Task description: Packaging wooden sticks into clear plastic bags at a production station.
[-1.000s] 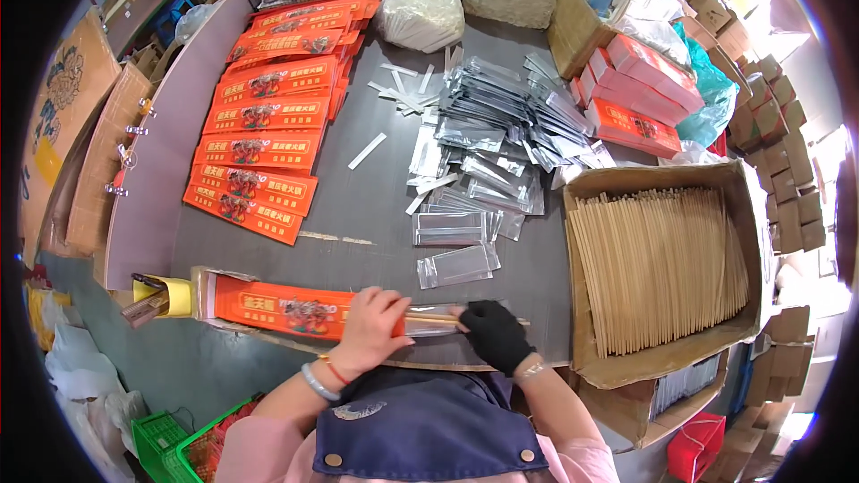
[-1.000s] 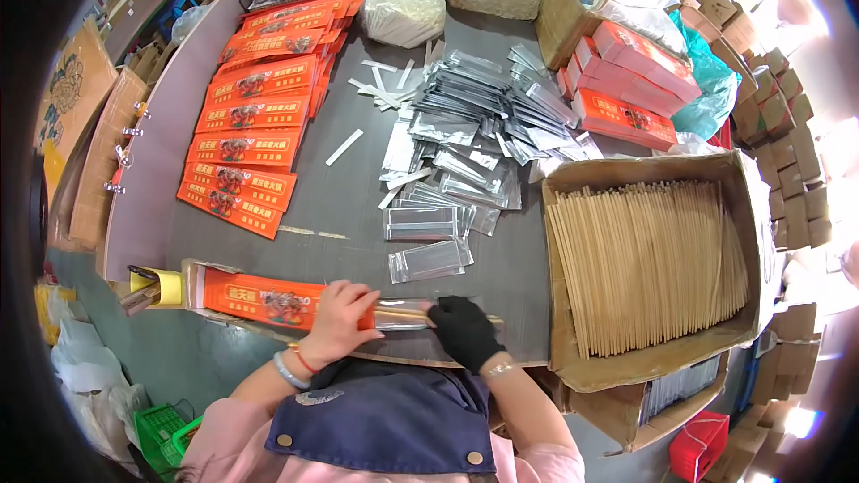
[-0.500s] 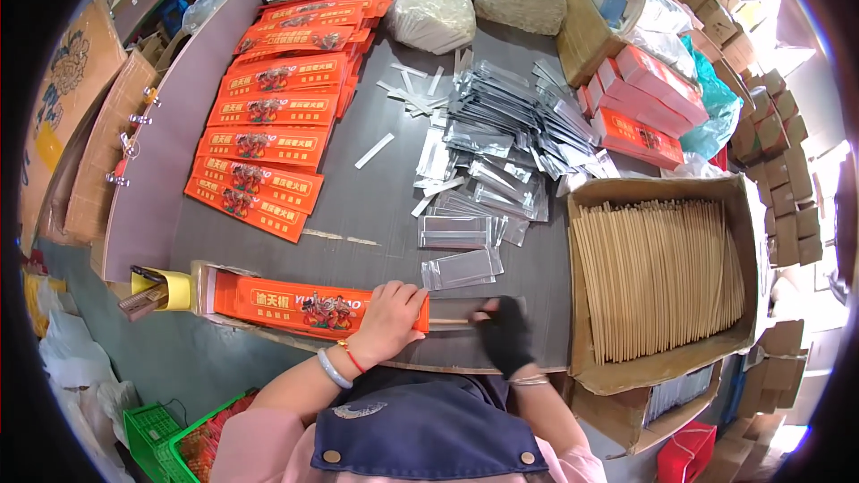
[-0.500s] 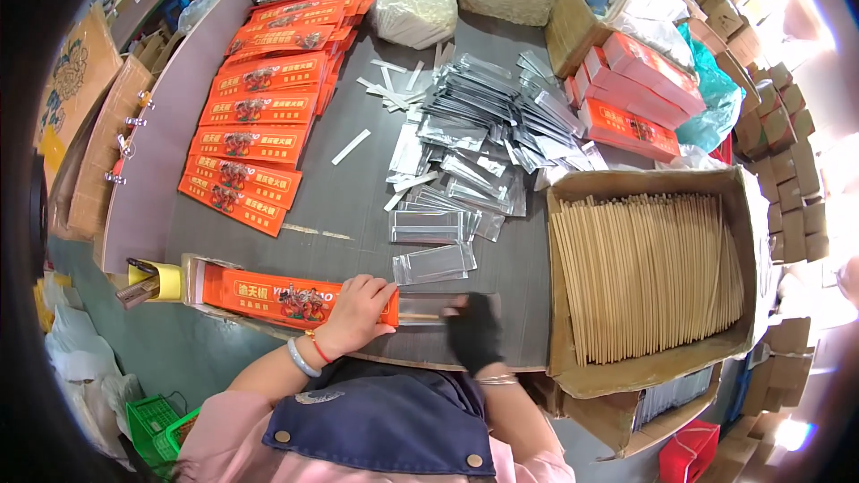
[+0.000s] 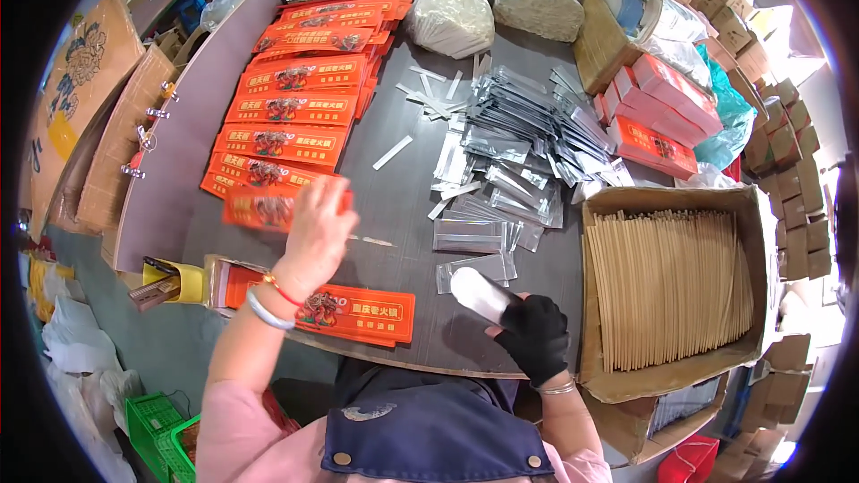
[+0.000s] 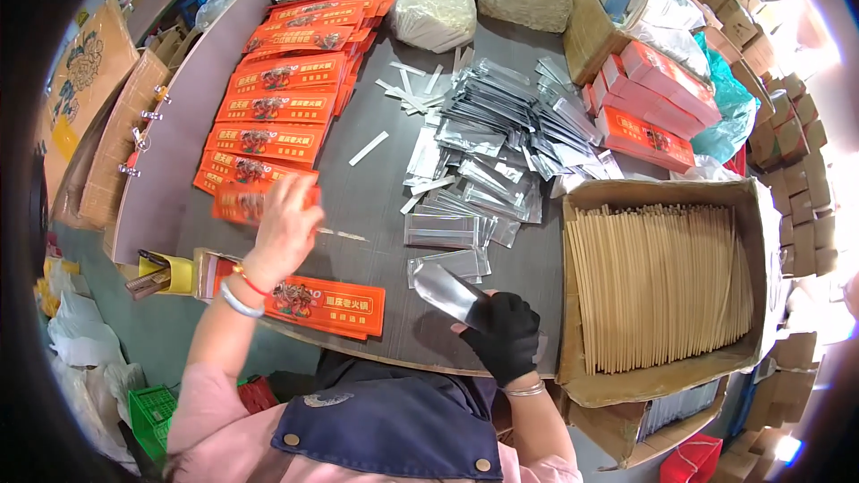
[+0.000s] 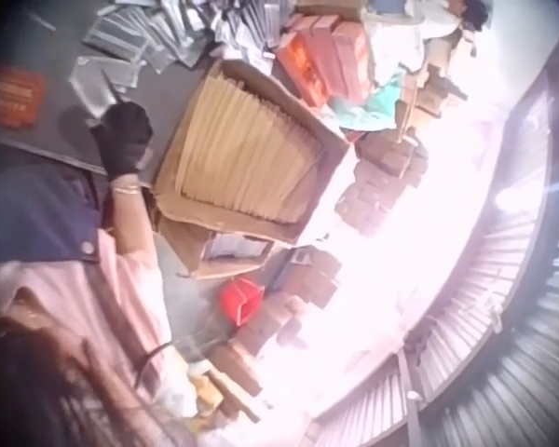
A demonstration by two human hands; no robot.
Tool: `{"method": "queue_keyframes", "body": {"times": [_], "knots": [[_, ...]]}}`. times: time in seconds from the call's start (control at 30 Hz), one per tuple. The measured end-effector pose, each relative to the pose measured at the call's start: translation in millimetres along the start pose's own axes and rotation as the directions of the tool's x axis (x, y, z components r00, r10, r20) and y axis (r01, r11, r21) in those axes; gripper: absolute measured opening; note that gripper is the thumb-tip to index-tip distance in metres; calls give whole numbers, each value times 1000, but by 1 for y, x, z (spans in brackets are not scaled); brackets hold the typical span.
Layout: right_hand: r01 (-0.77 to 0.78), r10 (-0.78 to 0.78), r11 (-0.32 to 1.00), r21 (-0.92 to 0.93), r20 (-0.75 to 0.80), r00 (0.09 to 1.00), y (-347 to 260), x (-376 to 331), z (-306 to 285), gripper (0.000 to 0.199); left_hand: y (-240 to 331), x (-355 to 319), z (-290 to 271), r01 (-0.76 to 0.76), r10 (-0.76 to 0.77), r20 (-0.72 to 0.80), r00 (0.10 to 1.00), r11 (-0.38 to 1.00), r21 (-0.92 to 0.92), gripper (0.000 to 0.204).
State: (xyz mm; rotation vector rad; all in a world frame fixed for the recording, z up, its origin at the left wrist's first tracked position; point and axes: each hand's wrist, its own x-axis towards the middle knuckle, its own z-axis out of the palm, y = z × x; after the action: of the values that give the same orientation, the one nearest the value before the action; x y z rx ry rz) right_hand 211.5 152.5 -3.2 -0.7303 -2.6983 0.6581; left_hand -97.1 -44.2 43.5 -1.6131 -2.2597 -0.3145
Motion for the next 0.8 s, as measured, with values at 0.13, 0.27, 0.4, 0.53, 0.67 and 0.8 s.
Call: {"method": "queue_keyframes", "body": {"times": [0.13, 0.27, 0.4, 0.53, 0.67, 0.8], "knots": [[36, -23, 993, -112, 110, 994, -15, 1, 5, 65, 99, -65, 39, 493, -357, 415, 837, 821, -289, 79], [97, -60, 976, -193, 189, 980, -23, 2, -3, 66, 103, -98, 49, 607, -504, 381, 775, 760, -231, 93], [190, -124, 959, -210, 294, 948, -36, 5, 5, 66, 100, -110, 51, 680, -562, 393, 727, 669, -301, 98], [225, -147, 951, -211, 331, 932, -45, 5, 11, 67, 97, -115, 48, 679, -543, 419, 728, 655, -333, 100], [231, -175, 968, -100, 393, 903, -50, 7, 32, 66, 96, -112, 50, 679, -531, 442, 723, 662, -316, 103], [296, -309, 950, 94, 385, 870, -77, 15, 88, 70, 93, -109, 47, 638, -451, 503, 738, 709, -301, 101]]}}
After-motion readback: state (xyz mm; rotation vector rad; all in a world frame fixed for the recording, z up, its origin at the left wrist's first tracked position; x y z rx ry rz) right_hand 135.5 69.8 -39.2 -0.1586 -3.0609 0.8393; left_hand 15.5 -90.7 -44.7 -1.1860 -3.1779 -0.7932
